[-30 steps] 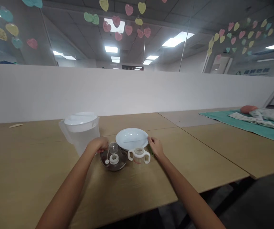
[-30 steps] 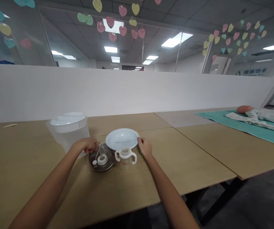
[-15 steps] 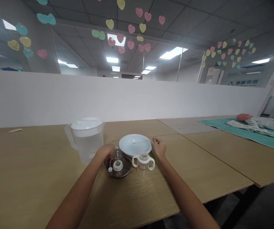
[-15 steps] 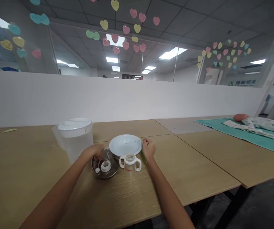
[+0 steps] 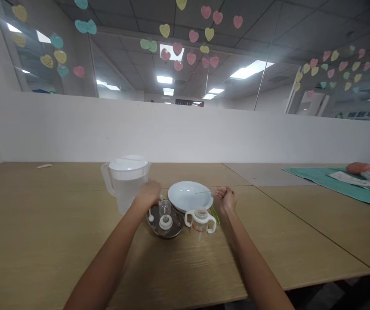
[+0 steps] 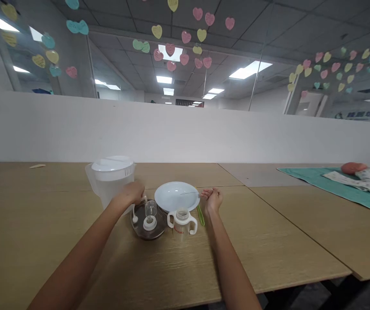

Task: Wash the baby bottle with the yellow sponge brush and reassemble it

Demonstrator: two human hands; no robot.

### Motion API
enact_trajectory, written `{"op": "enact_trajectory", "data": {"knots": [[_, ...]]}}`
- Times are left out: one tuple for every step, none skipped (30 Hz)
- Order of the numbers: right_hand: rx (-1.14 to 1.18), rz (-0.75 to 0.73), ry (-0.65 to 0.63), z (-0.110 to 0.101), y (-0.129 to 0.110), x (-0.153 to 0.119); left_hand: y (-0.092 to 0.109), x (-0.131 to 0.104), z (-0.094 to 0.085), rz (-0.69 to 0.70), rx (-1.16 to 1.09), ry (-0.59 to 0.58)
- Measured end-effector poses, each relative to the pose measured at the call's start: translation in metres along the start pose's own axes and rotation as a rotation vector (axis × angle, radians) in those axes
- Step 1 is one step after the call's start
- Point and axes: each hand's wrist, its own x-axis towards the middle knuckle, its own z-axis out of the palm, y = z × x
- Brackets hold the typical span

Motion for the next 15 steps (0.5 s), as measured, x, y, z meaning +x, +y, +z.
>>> {"op": "enact_trajectory", "data": {"knots": [[0.026,0.02,-0.008,-0.001,-0.002,0.001,0.003,-0.002,-0.006,0.007,0.015,0.024],[0.045,0.04,-0.027,-0.002,-0.003,0.001,0.007,-0.004,-0.011,0.022,0.026,0.064],[0.068,0.064,-0.048,-0.002,-0.004,0.002,0.012,-0.003,-0.015,0.045,0.026,0.125],[0.091,0.089,-0.07,-0.002,-0.005,0.002,0.019,-0.001,-0.016,0.076,0.011,0.208],[0.11,0.113,-0.093,-0.002,-0.005,0.002,0.026,0.002,-0.015,0.113,-0.028,0.305],[0.127,0.133,-0.115,-0.002,-0.006,0.002,0.033,0.006,-0.012,0.148,-0.091,0.408],[0.14,0.147,-0.134,-0.001,-0.006,0.002,0.041,0.011,-0.007,0.178,-0.176,0.504],[0.151,0.157,-0.151,0.0,-0.006,0.002,0.049,0.017,0.0,0.199,-0.276,0.577],[0.162,0.161,-0.165,0.001,-0.007,0.002,0.056,0.022,0.009,0.215,-0.377,0.632],[0.171,0.162,-0.176,0.001,-0.007,0.002,0.062,0.027,0.017,0.23,-0.471,0.671],[0.179,0.16,-0.186,0.002,-0.009,0.001,0.066,0.031,0.026,0.254,-0.553,0.69],[0.186,0.158,-0.196,0.003,-0.01,0.001,0.07,0.035,0.034,0.283,-0.622,0.692],[0.191,0.154,-0.205,0.004,-0.011,0.0,0.072,0.037,0.042,0.314,-0.68,0.679],[0.196,0.15,-0.214,0.005,-0.013,-0.002,0.072,0.04,0.049,0.342,-0.725,0.655],[0.199,0.147,-0.221,0.006,-0.014,-0.004,0.072,0.041,0.055,0.361,-0.758,0.626]]}}
